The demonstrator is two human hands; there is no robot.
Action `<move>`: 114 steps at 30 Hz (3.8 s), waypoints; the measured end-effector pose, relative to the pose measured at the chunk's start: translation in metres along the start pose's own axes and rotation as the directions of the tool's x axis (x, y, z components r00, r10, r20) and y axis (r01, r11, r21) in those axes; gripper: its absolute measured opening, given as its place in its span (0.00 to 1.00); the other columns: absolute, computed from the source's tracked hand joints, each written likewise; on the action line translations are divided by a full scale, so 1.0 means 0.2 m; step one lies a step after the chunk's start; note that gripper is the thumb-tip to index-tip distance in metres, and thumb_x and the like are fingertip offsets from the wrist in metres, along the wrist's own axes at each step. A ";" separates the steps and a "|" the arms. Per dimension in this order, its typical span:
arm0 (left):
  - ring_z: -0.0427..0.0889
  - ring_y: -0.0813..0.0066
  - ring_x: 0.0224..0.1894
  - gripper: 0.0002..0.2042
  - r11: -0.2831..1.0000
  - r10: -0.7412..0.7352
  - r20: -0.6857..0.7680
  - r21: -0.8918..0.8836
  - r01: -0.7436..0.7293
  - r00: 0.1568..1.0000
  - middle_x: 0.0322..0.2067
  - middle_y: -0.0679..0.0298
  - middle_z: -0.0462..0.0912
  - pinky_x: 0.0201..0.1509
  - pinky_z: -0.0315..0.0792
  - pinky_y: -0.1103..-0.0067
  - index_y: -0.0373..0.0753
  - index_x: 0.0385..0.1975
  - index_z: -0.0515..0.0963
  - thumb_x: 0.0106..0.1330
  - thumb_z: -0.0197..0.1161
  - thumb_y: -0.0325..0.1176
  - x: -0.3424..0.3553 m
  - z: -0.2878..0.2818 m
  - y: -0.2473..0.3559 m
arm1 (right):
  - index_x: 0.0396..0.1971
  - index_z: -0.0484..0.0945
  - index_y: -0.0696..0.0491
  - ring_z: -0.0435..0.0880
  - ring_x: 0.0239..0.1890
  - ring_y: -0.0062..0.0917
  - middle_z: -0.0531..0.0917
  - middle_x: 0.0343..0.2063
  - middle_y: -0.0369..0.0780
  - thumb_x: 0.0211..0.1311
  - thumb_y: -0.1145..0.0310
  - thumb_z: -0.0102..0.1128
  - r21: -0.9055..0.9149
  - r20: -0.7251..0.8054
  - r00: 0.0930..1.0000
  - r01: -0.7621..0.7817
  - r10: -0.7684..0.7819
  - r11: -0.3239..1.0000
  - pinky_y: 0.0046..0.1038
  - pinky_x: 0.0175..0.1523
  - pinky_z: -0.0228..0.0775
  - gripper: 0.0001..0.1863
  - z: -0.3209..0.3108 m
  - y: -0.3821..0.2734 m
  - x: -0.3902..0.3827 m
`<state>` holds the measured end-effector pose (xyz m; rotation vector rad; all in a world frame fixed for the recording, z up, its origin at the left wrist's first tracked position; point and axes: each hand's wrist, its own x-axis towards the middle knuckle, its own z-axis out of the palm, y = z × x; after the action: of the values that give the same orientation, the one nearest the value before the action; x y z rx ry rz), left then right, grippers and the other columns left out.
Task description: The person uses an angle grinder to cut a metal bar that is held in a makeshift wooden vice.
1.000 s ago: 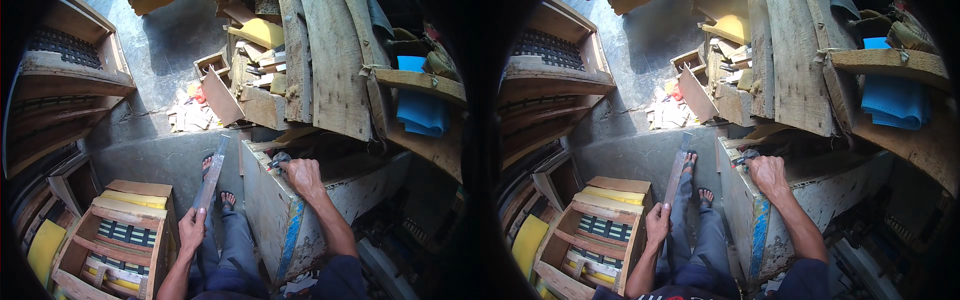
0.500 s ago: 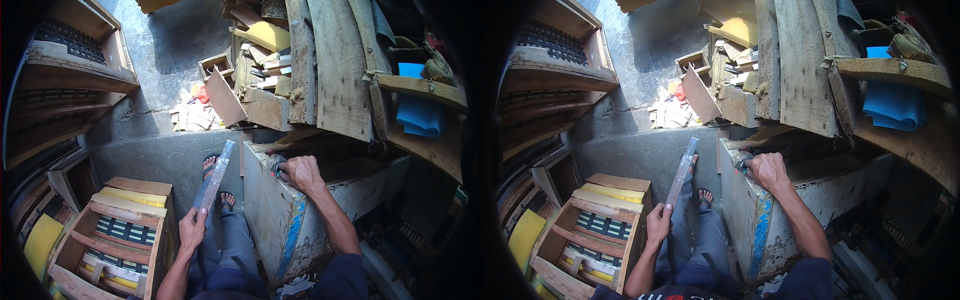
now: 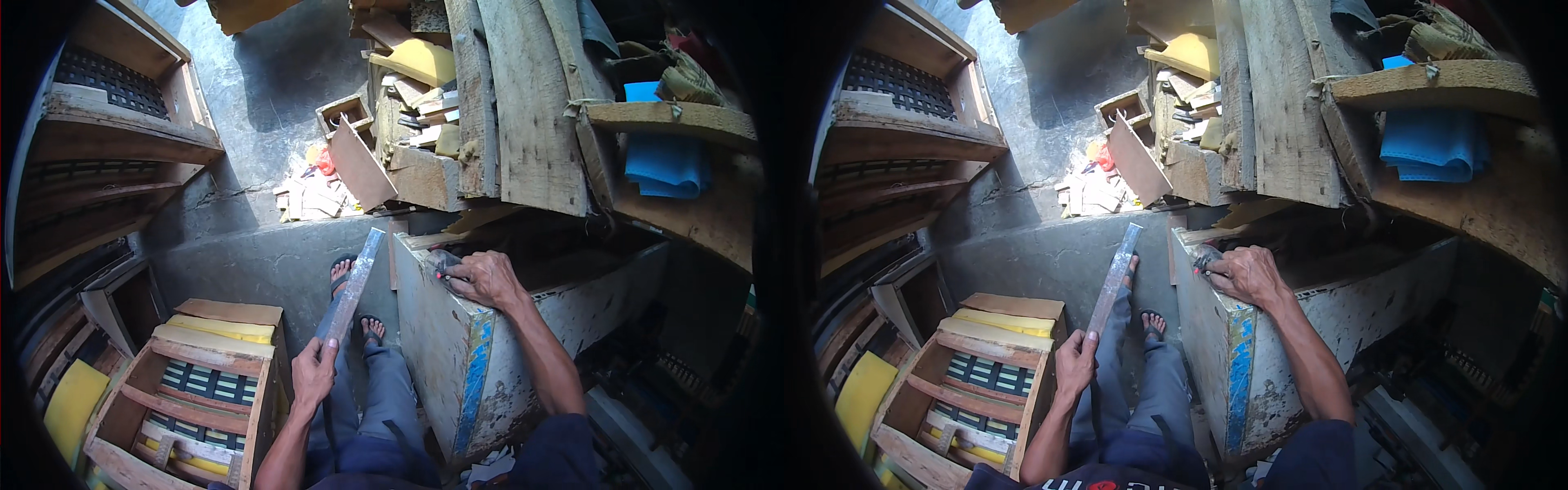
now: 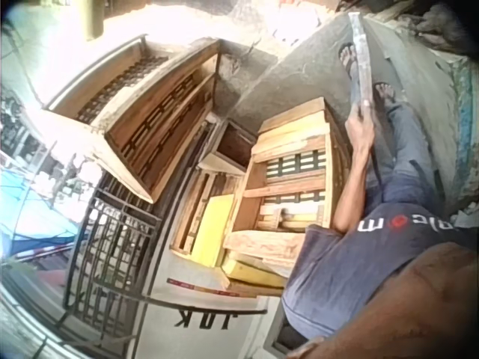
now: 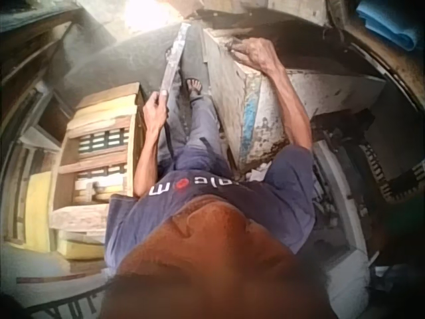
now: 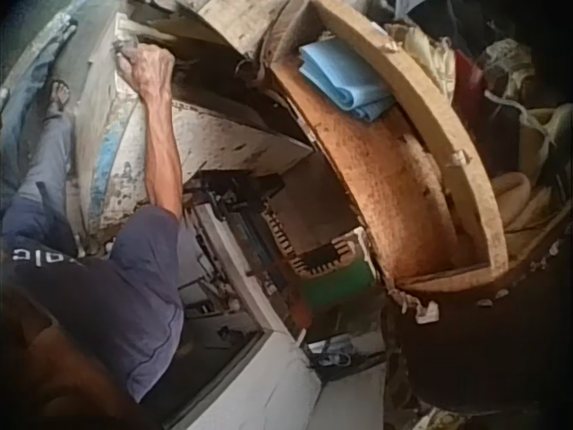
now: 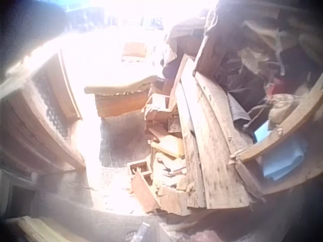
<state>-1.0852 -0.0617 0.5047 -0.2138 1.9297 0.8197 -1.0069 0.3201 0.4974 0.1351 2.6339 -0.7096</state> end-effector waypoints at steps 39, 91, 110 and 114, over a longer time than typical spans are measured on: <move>0.71 0.83 0.15 0.21 0.993 0.112 -0.084 -0.023 -0.114 0.990 0.14 0.69 0.70 0.18 0.66 0.81 0.37 0.23 0.71 0.77 0.56 0.46 -0.76 0.44 -0.17 | 0.59 0.71 0.55 0.78 0.29 0.18 0.82 0.29 0.38 0.74 0.69 0.52 0.972 -0.092 0.618 0.226 0.781 -0.064 0.21 0.35 0.75 0.17 0.31 -0.26 -1.10; 0.74 0.70 0.17 0.20 0.975 0.211 -0.253 0.129 -0.183 0.944 0.14 0.56 0.73 0.25 0.68 0.70 0.32 0.26 0.76 0.72 0.60 0.46 -0.67 0.15 -0.28 | 0.19 0.86 0.59 0.87 0.29 0.45 0.84 0.21 0.53 0.54 0.35 0.60 -0.311 0.185 0.964 -0.128 0.193 0.942 0.44 0.39 0.78 0.35 0.04 0.06 0.08; 0.78 0.69 0.18 0.20 0.972 0.227 -0.304 0.125 -0.198 0.925 0.14 0.56 0.76 0.26 0.70 0.70 0.33 0.27 0.78 0.72 0.60 0.47 -0.70 0.21 -0.27 | 0.42 0.89 0.46 0.85 0.45 0.43 0.85 0.40 0.49 0.54 0.52 0.69 0.059 -0.007 0.996 -0.085 0.086 0.995 0.40 0.51 0.77 0.19 0.07 0.11 -0.02; 0.79 0.62 0.20 0.20 0.976 0.210 -0.285 0.123 -0.182 0.935 0.15 0.54 0.76 0.27 0.70 0.67 0.33 0.28 0.78 0.72 0.60 0.47 -0.72 0.22 -0.24 | 0.45 0.89 0.46 0.85 0.44 0.40 0.87 0.38 0.45 0.59 0.58 0.67 0.046 0.008 0.995 -0.096 0.096 0.994 0.39 0.51 0.77 0.15 0.04 0.07 -0.06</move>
<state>-0.9592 -0.0972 0.5925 -0.0896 2.2968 0.8615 -0.9902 0.3278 0.4888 0.2705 2.5868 -0.7376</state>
